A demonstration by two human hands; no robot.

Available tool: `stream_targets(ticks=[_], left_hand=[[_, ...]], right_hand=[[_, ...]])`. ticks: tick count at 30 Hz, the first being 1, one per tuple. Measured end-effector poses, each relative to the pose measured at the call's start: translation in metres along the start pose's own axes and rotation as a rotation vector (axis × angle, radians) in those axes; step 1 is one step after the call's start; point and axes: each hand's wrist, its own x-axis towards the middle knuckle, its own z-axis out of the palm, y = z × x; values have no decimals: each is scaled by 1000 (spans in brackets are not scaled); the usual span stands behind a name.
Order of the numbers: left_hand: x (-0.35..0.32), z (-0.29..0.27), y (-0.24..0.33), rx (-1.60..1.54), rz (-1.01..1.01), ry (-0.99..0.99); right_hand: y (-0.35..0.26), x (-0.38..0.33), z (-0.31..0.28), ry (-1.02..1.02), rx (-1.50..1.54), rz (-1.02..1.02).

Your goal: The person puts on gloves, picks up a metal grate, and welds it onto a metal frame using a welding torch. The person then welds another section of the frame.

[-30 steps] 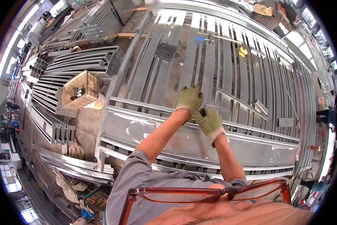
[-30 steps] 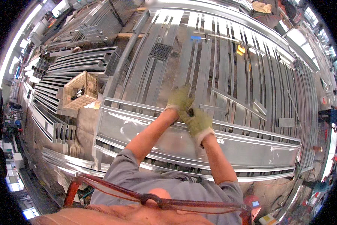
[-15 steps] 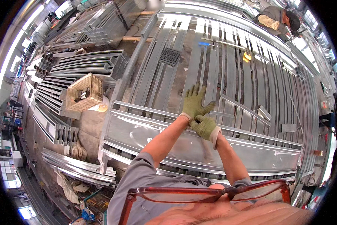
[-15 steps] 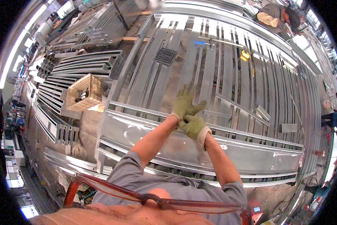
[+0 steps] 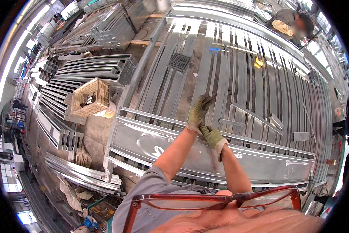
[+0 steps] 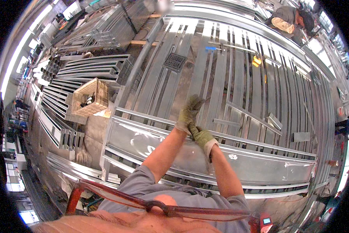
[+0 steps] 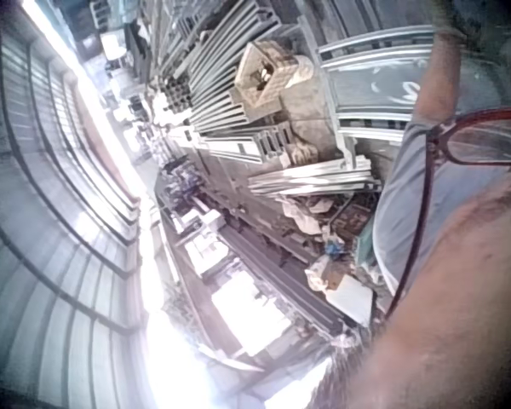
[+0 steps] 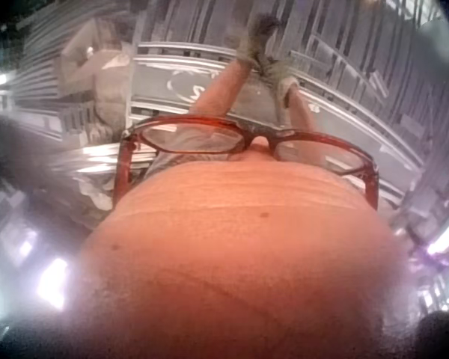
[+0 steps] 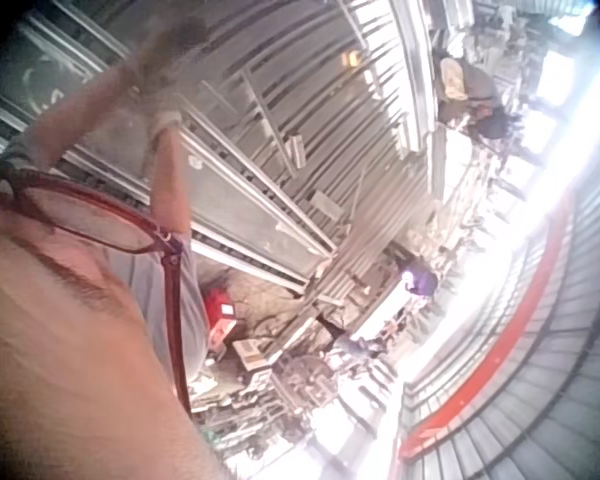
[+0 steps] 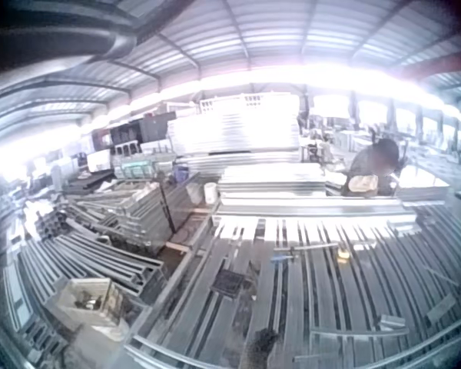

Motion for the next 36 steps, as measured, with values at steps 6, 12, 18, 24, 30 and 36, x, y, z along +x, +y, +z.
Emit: stream_targets(ticks=[6, 12, 18, 24, 30, 36], left_hand=[[-2, 39, 33, -412, -215, 365], [7, 45, 53, 335, 127, 377], [26, 50, 48, 582, -137, 231], [133, -33, 69, 1947, 172, 210], [253, -107, 98, 2187, 14, 513], [313, -135, 101, 2256, -229, 563]], right_hand=[[4, -10, 22, -60, 511, -42], [-3, -14, 24, -201, 396, -80], [-4, 4, 29, -15, 304, -133], [56, 61, -11, 773, -392, -441], [61, 63, -9, 590, -464, -240], [65, 70, -8, 555, -481, -143]])
